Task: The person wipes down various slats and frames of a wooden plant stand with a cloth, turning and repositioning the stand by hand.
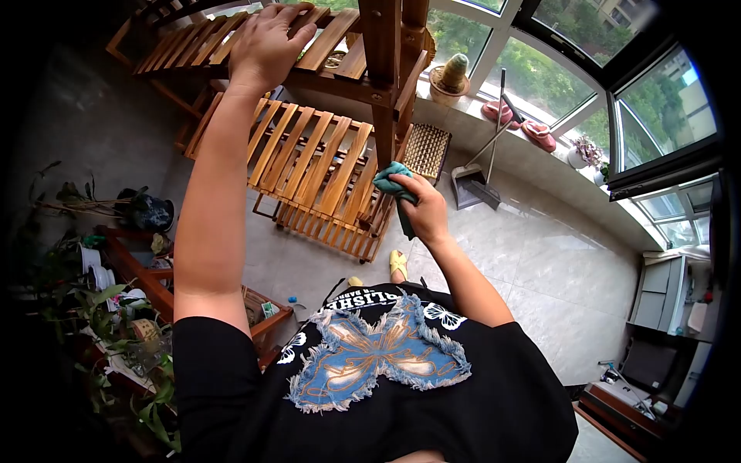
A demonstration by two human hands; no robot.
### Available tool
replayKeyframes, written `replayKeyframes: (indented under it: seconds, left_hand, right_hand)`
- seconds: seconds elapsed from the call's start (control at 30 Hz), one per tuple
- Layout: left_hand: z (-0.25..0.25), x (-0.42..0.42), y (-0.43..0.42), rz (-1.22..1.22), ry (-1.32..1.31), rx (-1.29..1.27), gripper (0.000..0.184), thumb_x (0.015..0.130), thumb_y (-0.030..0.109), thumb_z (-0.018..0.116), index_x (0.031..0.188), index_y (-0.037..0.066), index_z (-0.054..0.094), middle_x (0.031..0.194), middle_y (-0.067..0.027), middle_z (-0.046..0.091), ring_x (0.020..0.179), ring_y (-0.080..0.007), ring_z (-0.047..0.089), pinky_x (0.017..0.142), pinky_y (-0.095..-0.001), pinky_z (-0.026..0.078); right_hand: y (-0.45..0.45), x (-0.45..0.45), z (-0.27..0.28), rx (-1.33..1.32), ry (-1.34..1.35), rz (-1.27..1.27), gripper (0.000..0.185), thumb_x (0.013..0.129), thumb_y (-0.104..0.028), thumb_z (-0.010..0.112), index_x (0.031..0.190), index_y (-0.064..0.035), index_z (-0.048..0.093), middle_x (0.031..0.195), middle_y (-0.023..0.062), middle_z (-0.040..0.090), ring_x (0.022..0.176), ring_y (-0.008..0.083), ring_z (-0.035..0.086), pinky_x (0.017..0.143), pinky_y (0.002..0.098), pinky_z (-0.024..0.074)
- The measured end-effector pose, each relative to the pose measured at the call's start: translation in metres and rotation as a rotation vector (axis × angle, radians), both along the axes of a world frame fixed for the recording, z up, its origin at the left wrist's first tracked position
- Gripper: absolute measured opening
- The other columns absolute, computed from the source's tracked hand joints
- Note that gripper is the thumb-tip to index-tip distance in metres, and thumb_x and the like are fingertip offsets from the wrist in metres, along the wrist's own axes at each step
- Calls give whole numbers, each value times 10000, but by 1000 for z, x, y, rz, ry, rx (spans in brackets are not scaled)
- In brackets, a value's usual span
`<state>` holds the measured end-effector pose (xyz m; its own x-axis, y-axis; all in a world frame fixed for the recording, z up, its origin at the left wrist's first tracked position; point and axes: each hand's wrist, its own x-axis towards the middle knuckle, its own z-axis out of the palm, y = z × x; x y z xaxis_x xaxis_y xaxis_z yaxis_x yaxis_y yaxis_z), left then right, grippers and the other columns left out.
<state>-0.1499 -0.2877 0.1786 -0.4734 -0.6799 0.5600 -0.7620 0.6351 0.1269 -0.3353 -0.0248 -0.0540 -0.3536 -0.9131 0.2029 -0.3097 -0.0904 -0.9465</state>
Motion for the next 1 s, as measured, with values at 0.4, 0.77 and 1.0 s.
replayKeyframes:
  seconds: [0.4,0.77,1.0]
  left_hand:
    - [-10,4,-19,-41,-51,-25,491,984,513,534,1402,273,623,1364,-37,615,1298,-275,546,1082,-415,435]
    - [-2,20,-23,-107,-56,21,484,981,496,557,1391,250,632,1340,-37,618,1267,-271,560,1068,-401,434]
    - [-7,35,-37,-158,-9,44,520,980,474,574,1357,123,637,1334,-84,617,1267,-309,554,1070,-410,425]
  right_hand:
    - [-52,15,59,-434,-58,-157,623,841,45,617,1436,-142,595,1330,146,668,1178,262,674,998,346,525]
    - [-100,-52,102,-580,234,-429,581,870,-26,688,1409,-232,620,1322,100,675,1119,307,694,949,361,559]
    - [-105,-12,-19,-32,514,-474,752,856,-152,733,1532,-341,465,1265,112,674,944,354,715,781,447,600]
